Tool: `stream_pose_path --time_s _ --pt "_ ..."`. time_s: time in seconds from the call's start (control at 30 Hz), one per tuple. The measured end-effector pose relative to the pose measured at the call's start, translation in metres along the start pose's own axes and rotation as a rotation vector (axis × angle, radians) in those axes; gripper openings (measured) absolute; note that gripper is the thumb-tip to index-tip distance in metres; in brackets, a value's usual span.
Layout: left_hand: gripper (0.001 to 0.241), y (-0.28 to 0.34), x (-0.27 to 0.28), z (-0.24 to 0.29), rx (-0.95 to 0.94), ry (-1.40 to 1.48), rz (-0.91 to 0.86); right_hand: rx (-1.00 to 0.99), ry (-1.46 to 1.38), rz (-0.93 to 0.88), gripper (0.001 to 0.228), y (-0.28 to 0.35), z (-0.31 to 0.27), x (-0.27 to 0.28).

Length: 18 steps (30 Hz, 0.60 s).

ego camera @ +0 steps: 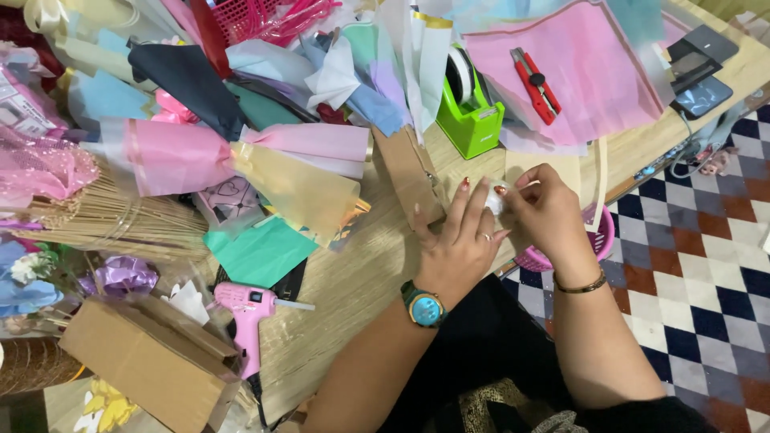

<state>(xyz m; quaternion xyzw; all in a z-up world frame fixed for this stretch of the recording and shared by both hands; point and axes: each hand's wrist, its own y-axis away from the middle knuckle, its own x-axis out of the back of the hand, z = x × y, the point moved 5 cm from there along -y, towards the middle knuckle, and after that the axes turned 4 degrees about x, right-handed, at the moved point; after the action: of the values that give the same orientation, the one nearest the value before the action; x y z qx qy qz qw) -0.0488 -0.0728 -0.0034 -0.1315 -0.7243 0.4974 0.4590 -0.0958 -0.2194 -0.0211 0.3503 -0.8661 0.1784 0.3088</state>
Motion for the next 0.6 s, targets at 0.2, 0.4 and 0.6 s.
stream_pose_path --time_s 0.2,0.4,0.6 --pt "0.053 -0.01 -0.001 -0.066 0.368 0.192 0.187 -0.051 0.073 -0.028 0.01 -0.011 0.012 -0.001" --pt "0.1 -0.013 -0.01 -0.102 1.14 0.656 -0.632 0.047 -0.026 0.195 0.012 -0.003 -0.013 0.022" --pt "0.084 -0.019 0.007 -0.109 1.264 0.761 -0.507 0.141 -0.345 0.161 0.018 0.013 -0.053 0.003"
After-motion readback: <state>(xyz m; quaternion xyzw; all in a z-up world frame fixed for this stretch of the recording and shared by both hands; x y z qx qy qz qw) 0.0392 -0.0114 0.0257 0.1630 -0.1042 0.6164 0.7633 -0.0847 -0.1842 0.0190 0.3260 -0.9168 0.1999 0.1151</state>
